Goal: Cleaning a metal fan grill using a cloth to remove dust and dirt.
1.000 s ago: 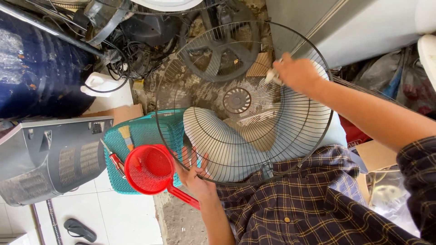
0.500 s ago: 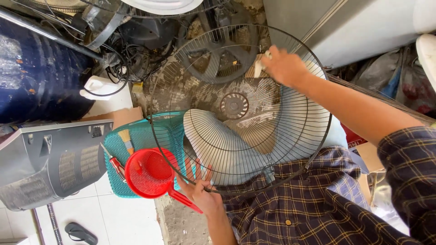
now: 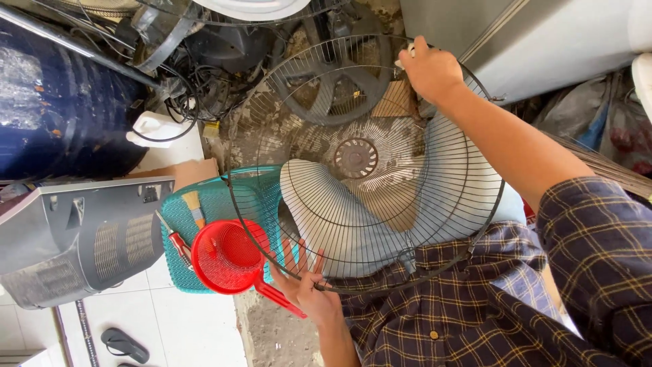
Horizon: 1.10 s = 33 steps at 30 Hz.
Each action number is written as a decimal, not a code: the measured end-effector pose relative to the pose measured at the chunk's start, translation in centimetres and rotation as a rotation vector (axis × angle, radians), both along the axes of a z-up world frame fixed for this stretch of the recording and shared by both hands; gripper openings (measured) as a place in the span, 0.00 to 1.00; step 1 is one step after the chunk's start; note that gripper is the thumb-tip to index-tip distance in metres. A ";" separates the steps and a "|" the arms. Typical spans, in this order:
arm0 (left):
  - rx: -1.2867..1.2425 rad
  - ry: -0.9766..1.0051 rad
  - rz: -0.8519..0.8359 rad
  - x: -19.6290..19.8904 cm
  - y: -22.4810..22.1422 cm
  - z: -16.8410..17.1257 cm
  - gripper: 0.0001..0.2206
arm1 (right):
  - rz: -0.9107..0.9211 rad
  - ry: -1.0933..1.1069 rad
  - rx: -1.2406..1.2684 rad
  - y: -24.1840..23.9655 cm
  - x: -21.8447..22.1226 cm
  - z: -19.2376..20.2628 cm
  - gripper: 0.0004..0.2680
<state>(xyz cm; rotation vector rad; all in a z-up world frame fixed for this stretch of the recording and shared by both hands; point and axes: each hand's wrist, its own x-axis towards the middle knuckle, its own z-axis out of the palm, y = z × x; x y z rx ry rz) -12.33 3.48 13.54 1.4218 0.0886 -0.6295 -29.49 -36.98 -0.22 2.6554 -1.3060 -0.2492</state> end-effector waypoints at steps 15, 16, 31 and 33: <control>0.152 0.006 -0.093 0.8 1.8 0.6 0.60 | 0.237 -0.081 -0.144 -1.1 8.6 -0.2 0.13; 0.155 0.005 -0.090 1.1 2.2 0.7 0.60 | 0.239 -0.083 -0.142 0.1 9.0 0.9 0.13; 0.087 0.186 -0.225 2.5 4.4 0.0 0.53 | 0.548 -0.263 -0.335 -1.7 13.0 3.0 0.13; 0.194 0.111 -0.250 2.6 4.2 -0.2 0.58 | 0.465 -0.273 -0.391 -1.7 12.5 3.3 0.12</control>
